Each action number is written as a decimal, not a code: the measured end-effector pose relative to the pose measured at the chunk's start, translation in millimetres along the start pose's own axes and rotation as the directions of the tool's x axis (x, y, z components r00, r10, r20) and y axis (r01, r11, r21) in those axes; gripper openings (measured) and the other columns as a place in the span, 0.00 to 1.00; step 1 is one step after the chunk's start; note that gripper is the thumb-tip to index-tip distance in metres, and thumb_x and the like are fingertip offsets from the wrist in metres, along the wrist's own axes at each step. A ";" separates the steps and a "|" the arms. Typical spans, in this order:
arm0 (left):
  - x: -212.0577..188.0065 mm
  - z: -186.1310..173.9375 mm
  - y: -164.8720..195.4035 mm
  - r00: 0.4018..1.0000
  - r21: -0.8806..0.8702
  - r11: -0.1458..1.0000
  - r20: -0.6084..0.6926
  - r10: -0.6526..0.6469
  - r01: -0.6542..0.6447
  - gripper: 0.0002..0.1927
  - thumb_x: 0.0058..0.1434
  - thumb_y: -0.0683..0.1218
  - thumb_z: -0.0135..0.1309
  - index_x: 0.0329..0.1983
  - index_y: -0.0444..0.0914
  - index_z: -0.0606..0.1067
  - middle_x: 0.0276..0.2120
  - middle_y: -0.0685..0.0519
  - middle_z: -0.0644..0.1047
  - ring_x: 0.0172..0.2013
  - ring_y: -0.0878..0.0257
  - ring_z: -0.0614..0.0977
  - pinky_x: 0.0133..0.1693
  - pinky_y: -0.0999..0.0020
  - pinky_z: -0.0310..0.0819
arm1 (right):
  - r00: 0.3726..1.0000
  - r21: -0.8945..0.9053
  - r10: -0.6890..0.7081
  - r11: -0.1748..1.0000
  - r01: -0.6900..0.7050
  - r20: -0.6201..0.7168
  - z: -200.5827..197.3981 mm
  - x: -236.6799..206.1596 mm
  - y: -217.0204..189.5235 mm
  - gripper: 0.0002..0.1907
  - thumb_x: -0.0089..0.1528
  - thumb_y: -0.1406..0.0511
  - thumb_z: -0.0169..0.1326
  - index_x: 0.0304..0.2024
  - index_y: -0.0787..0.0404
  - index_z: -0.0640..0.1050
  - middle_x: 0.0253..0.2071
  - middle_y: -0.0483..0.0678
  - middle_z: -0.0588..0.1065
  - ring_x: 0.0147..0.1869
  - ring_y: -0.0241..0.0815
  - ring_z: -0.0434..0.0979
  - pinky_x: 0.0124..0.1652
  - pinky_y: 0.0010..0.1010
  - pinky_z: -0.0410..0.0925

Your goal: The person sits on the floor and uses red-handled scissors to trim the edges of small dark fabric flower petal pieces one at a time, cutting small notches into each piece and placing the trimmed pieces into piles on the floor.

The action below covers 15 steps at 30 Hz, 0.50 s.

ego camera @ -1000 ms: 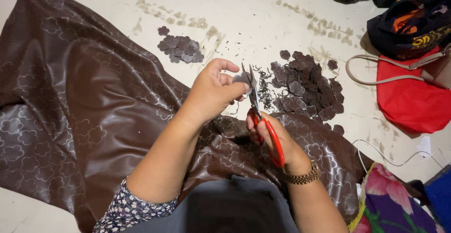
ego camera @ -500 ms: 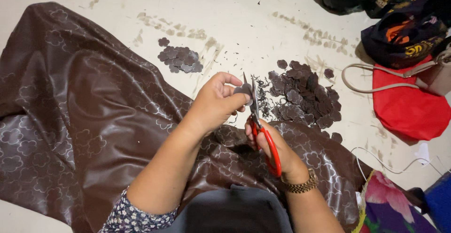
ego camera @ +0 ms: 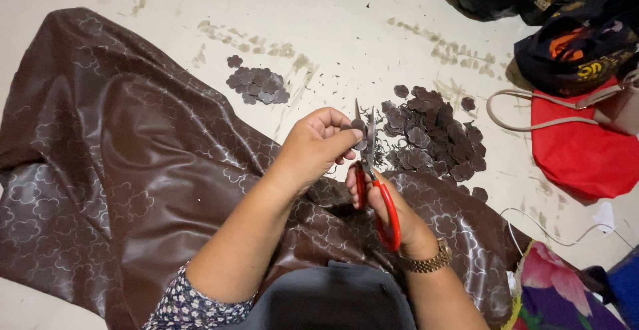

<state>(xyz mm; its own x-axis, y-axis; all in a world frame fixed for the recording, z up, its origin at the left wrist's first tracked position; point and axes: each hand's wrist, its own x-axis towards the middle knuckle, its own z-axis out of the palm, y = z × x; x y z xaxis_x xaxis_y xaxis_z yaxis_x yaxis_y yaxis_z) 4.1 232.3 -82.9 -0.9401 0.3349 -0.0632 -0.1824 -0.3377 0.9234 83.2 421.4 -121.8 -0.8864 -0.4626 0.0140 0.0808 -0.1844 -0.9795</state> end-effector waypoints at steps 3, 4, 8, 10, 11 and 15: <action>-1.6 1.1 1.1 0.998 -0.029 0.999 0.046 -0.033 0.035 0.06 0.62 0.39 0.59 0.39 0.33 0.74 0.28 0.52 0.79 0.25 0.68 0.77 0.28 0.75 0.72 | 1.000 -0.005 -0.026 1.000 0.026 0.012 0.0 -0.1 -1.0 0.35 0.66 0.40 0.49 0.55 0.63 0.70 0.45 0.41 0.68 0.47 0.33 0.65 0.47 0.26 0.63; -3.0 0.7 1.1 0.997 -0.048 0.997 0.061 -0.051 0.054 0.06 0.62 0.40 0.58 0.38 0.33 0.74 0.27 0.52 0.79 0.23 0.67 0.77 0.26 0.74 0.71 | 1.000 -0.009 -0.025 1.000 0.025 0.010 -0.2 -0.1 -1.2 0.35 0.65 0.40 0.49 0.55 0.63 0.70 0.45 0.41 0.68 0.46 0.32 0.65 0.47 0.26 0.64; -2.4 -1.0 -0.2 0.999 0.028 0.999 0.025 0.024 -0.024 0.06 0.61 0.39 0.60 0.39 0.32 0.76 0.30 0.54 0.80 0.30 0.71 0.79 0.32 0.77 0.73 | 1.000 -0.003 0.002 1.000 -0.002 -0.009 -1.5 -1.5 -0.3 0.34 0.67 0.40 0.49 0.52 0.64 0.71 0.42 0.42 0.67 0.45 0.33 0.64 0.46 0.26 0.62; -2.5 -2.6 -1.7 0.999 0.038 0.998 0.023 0.047 -0.048 0.06 0.60 0.39 0.60 0.40 0.33 0.77 0.31 0.55 0.80 0.30 0.72 0.78 0.32 0.77 0.73 | 1.000 -0.024 0.003 1.000 -0.003 -0.013 -2.1 -2.3 1.0 0.33 0.67 0.40 0.49 0.52 0.63 0.71 0.41 0.42 0.67 0.45 0.33 0.64 0.45 0.26 0.62; -2.4 -2.3 -2.9 0.998 0.039 0.998 0.016 0.054 -0.055 0.06 0.61 0.38 0.60 0.40 0.33 0.77 0.31 0.55 0.80 0.30 0.72 0.78 0.32 0.77 0.73 | 1.000 -0.035 0.004 0.999 -0.004 -0.016 -2.1 -2.6 1.8 0.33 0.67 0.40 0.50 0.51 0.63 0.71 0.41 0.42 0.67 0.44 0.33 0.64 0.45 0.26 0.62; -1.9 0.4 -3.7 0.996 0.026 0.995 0.015 0.091 -0.091 0.06 0.62 0.37 0.59 0.41 0.32 0.76 0.33 0.54 0.80 0.31 0.72 0.79 0.34 0.77 0.74 | 1.000 -0.044 -0.013 0.999 0.014 0.010 -2.7 -0.8 2.7 0.35 0.66 0.39 0.49 0.53 0.63 0.70 0.43 0.42 0.67 0.47 0.34 0.64 0.47 0.27 0.63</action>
<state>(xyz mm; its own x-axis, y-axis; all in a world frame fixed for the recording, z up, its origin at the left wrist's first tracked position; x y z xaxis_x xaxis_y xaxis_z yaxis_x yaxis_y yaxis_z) 6.7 233.2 -86.0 -0.9484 0.3160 0.0264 -0.0884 -0.3434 0.9350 82.9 423.6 -125.0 -0.8827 -0.4691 0.0291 0.0485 -0.1525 -0.9871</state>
